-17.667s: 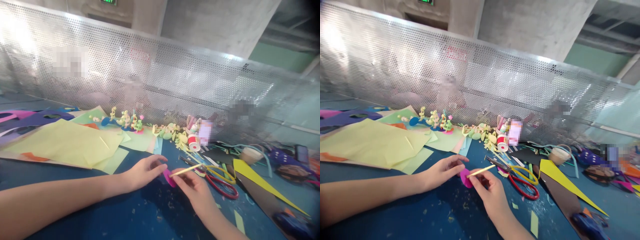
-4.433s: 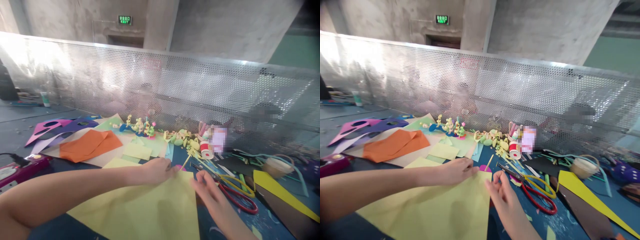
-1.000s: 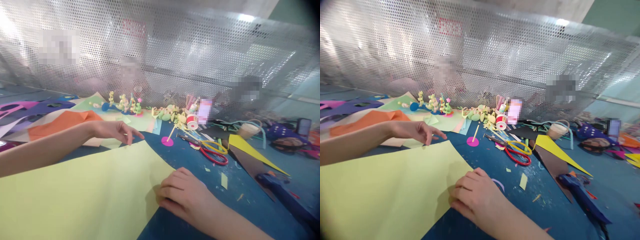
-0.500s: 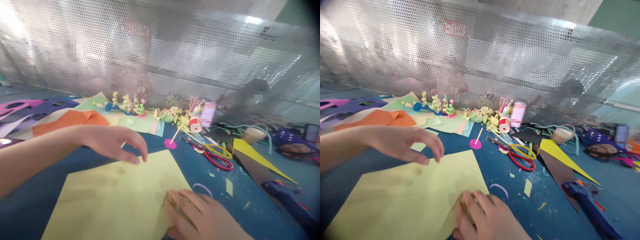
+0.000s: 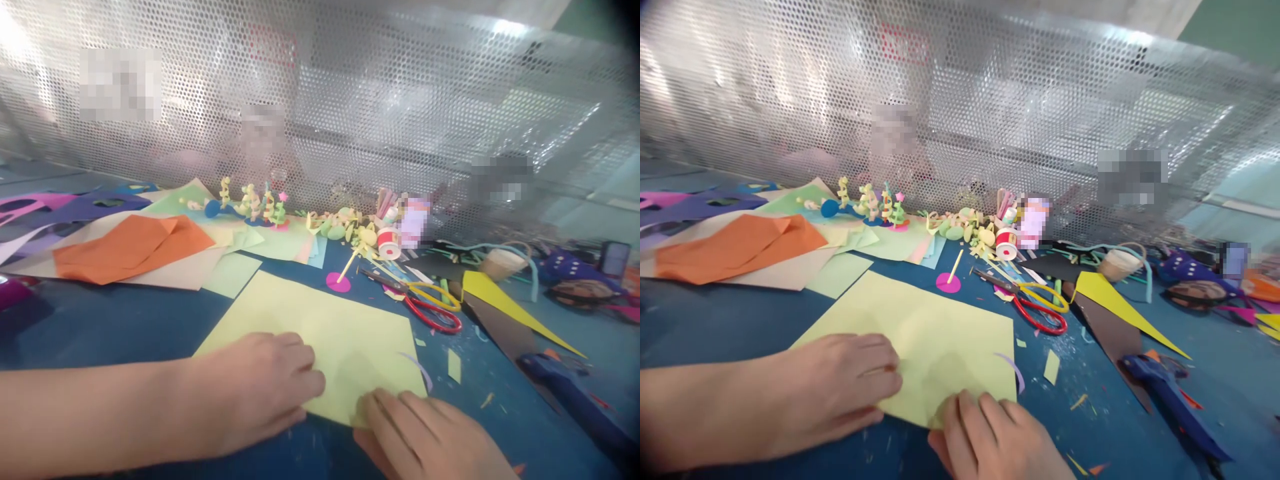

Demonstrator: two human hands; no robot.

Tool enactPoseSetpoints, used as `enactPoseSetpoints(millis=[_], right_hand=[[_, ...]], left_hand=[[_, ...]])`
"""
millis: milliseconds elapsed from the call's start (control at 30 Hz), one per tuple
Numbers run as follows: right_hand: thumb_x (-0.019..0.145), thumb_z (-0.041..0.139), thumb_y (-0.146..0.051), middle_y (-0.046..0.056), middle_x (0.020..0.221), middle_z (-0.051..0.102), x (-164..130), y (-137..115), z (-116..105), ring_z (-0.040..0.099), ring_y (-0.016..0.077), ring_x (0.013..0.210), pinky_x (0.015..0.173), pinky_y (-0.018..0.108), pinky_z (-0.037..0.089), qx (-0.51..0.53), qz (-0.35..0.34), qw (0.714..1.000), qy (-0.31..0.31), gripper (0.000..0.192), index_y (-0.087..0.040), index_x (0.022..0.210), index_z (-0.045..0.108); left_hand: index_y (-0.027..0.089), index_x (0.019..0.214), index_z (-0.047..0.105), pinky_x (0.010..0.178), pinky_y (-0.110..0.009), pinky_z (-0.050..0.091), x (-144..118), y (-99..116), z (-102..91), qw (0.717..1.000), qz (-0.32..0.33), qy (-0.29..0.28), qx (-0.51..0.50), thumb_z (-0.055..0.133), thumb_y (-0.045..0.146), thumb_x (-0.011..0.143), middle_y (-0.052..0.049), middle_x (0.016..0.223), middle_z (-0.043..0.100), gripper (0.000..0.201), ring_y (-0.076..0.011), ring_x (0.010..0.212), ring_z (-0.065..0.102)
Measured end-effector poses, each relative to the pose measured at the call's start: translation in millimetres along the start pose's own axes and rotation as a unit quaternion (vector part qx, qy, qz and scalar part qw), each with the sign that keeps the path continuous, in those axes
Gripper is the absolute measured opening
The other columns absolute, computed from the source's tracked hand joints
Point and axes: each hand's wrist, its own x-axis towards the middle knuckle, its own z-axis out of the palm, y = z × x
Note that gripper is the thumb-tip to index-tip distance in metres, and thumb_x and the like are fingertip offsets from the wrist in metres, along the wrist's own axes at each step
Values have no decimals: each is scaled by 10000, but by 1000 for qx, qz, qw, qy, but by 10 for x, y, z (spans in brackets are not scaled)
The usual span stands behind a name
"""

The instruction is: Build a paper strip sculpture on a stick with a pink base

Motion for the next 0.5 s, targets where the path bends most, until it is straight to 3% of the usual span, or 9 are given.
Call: enactPoseSetpoints(millis=[200, 333, 500], right_hand=[[872, 360, -58, 59, 998, 720, 9, 75, -128, 695, 185, 774, 629, 288, 529, 7, -56, 997, -47, 345, -177, 974, 667], [870, 308, -37, 95, 1073, 690, -28, 130, -92, 662, 220, 952, 721, 300, 543, 9, -69, 996, -54, 390, -120, 1058, 639], [890, 365, -93, 105, 1040, 698, -24, 200, 51, 659, 208, 948, 730, 302, 562, 92, 8, 995, -28, 307, -128, 1005, 648]], left_hand=[[158, 846, 557, 643, -290, 438, 27, -159, 72, 996, 68, 3, 56, 420, 103, 865, -62, 822, 575, 149, -185, 765, 515], [143, 861, 569, 561, -310, 416, -17, -96, 154, 990, 85, 52, 104, 385, 103, 885, -67, 772, 562, 189, -185, 696, 502], [151, 820, 567, 470, -308, 375, -45, -29, 246, 987, 56, 78, 132, 392, 71, 866, -49, 706, 543, 198, -174, 606, 490]])
